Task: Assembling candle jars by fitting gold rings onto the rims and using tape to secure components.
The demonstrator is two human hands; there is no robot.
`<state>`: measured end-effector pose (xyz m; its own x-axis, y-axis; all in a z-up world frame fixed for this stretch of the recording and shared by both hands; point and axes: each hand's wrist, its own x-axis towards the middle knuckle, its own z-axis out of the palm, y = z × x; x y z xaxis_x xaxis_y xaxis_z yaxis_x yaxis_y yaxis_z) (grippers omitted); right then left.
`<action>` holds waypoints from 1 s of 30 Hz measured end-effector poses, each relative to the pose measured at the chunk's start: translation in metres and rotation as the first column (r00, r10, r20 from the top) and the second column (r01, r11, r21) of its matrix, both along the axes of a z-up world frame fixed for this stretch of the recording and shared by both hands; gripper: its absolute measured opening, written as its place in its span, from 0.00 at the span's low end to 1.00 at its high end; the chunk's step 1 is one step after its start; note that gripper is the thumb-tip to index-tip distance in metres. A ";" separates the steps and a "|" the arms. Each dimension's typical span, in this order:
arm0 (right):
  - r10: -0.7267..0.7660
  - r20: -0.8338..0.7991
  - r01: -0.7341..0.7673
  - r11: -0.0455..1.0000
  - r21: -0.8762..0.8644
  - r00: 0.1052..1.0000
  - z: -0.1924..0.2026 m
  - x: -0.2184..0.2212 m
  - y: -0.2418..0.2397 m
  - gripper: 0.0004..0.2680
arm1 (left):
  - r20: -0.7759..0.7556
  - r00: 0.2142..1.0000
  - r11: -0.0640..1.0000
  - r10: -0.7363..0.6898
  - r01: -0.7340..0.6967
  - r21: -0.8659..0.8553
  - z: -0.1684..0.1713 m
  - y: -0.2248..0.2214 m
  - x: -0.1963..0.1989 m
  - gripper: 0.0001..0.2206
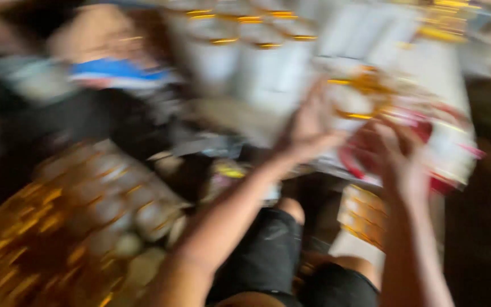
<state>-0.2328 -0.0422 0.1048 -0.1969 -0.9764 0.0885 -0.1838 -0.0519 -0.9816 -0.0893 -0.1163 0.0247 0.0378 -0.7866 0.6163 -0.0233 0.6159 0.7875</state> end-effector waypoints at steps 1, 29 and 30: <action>-0.031 0.010 0.031 0.999 -0.010 0.999 0.003 -0.008 0.002 0.15 | -0.050 0.998 0.998 -0.048 0.047 -0.031 -0.006 -0.010 -0.013 0.46; 0.150 -0.300 -0.268 0.874 -0.406 0.942 -0.049 -0.034 -0.009 0.13 | 0.159 0.974 0.985 0.161 -0.149 -0.085 -0.078 -0.010 -0.019 0.55; 0.100 -0.224 -0.175 0.924 -0.341 0.969 -0.047 -0.029 -0.009 0.14 | 0.144 0.968 0.975 0.204 -0.188 -0.116 -0.079 -0.009 -0.018 0.54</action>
